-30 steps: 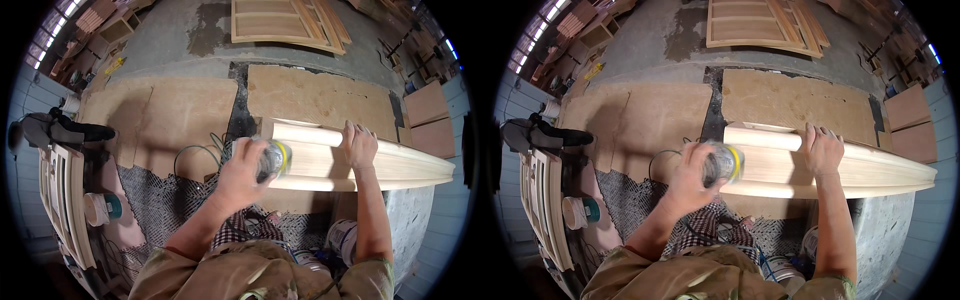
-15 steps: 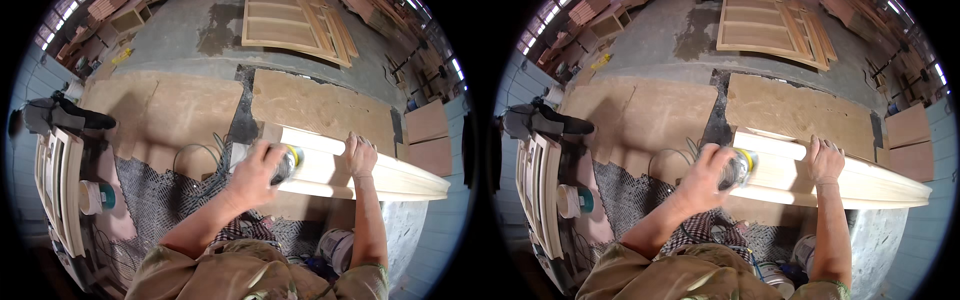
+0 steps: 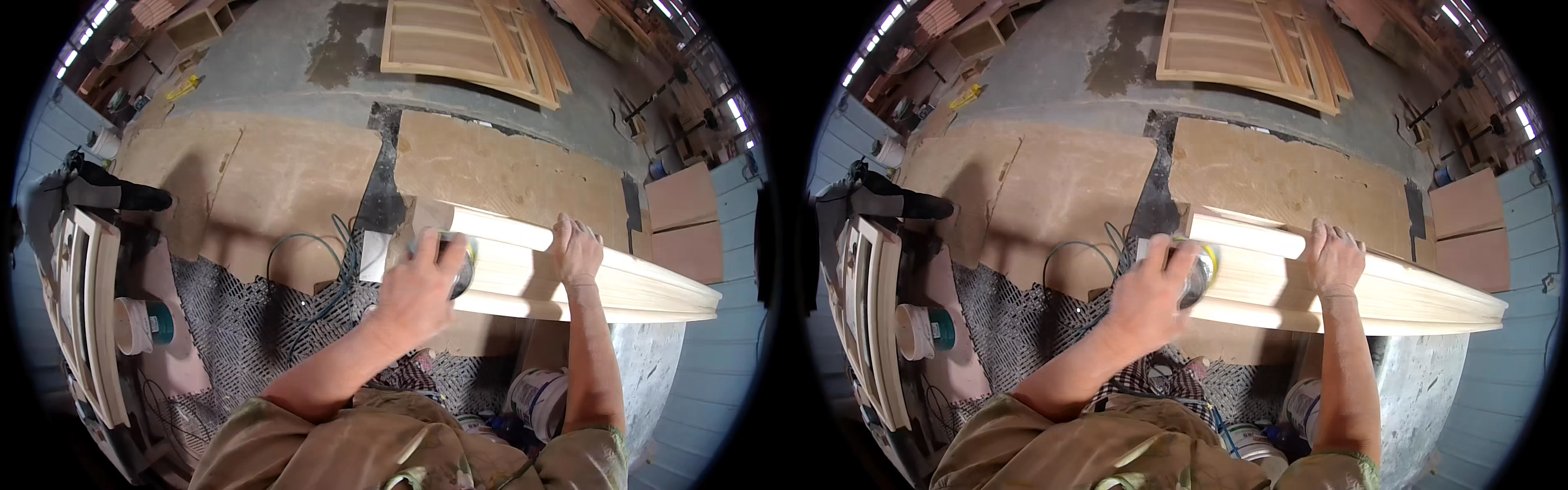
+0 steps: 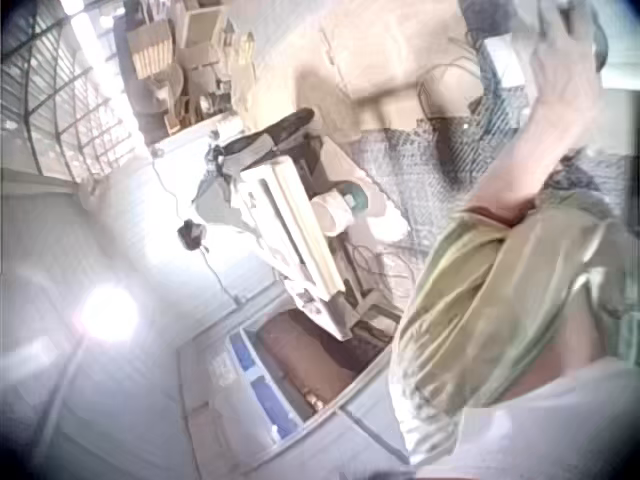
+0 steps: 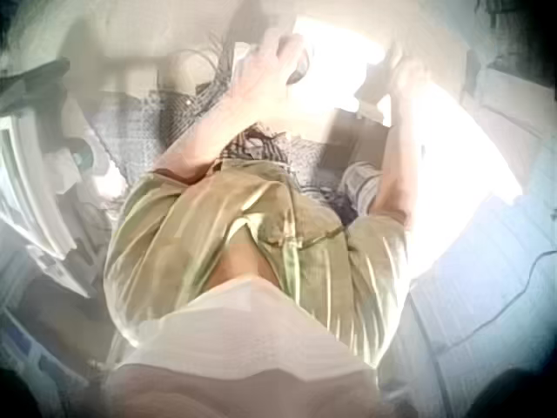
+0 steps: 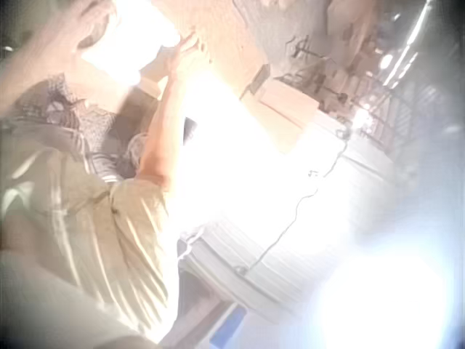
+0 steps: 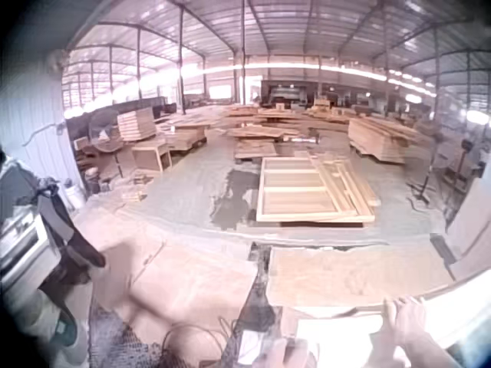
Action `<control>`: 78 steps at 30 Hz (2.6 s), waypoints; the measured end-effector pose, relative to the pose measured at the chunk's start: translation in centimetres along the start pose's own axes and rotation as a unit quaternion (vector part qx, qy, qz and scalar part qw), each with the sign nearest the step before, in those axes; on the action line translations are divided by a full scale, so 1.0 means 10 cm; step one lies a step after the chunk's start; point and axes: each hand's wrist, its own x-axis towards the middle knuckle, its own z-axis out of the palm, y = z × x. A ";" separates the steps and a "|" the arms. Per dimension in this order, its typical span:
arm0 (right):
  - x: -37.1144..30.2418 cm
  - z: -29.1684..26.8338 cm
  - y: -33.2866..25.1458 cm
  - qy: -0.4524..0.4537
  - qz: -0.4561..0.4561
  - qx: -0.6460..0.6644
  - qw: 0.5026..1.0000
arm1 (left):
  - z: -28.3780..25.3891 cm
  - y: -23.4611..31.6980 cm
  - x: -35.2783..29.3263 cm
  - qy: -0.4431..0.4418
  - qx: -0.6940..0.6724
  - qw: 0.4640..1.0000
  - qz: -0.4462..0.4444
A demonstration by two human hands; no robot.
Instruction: The person sands the curved and flat surfaces of a wooden frame using a pneumatic orbital sander and then uses a small tool to scrape or clean around the joints of the frame.
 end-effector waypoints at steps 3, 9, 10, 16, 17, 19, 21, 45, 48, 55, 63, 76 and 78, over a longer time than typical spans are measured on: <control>-0.07 -0.17 0.02 0.007 -0.033 0.105 0.994 | 0.25 0.23 0.11 0.074 0.064 0.992 0.083; -0.87 -0.62 0.08 -0.106 -0.115 0.459 0.874 | 0.66 0.76 0.31 0.077 -0.045 0.991 0.100; -0.97 -0.67 0.11 -0.159 -0.101 0.494 0.849 | 0.74 0.82 0.37 0.069 -0.075 0.990 0.101; -0.94 -0.45 0.25 0.001 -0.076 0.323 0.944 | 1.21 1.21 0.73 0.082 -0.195 0.965 0.154; -0.91 -0.35 0.29 0.020 -0.031 0.272 0.962 | 1.17 1.30 0.78 0.036 -0.215 0.964 0.150; -0.88 -0.38 0.31 -0.011 0.045 0.232 0.972 | 1.14 1.39 0.87 -0.001 -0.167 0.975 0.144; -0.88 -0.46 0.44 -0.041 0.075 0.240 0.967 | 1.01 1.52 0.92 -0.039 -0.042 0.983 0.175; -0.85 -0.29 3.45 0.119 0.393 0.194 0.891 | 1.39 1.76 1.94 -0.203 0.075 0.934 0.283; -0.82 -0.17 4.26 0.129 0.399 0.177 0.891 | 1.34 1.71 1.93 -0.228 0.128 0.940 0.220; -0.76 -0.10 5.94 0.136 0.504 0.160 0.838 | 1.21 1.87 1.86 -0.208 0.104 0.940 0.249; -0.75 -0.02 5.30 0.140 0.503 0.136 0.842 | 1.25 1.94 1.92 -0.280 0.134 0.938 0.157; -0.91 -0.36 1.44 0.016 0.170 0.257 0.951 | 1.33 1.80 2.00 -0.300 0.043 0.935 0.186; -0.93 -0.38 1.22 0.011 0.143 0.227 0.963 | 1.36 1.66 2.00 -0.233 0.045 0.917 0.322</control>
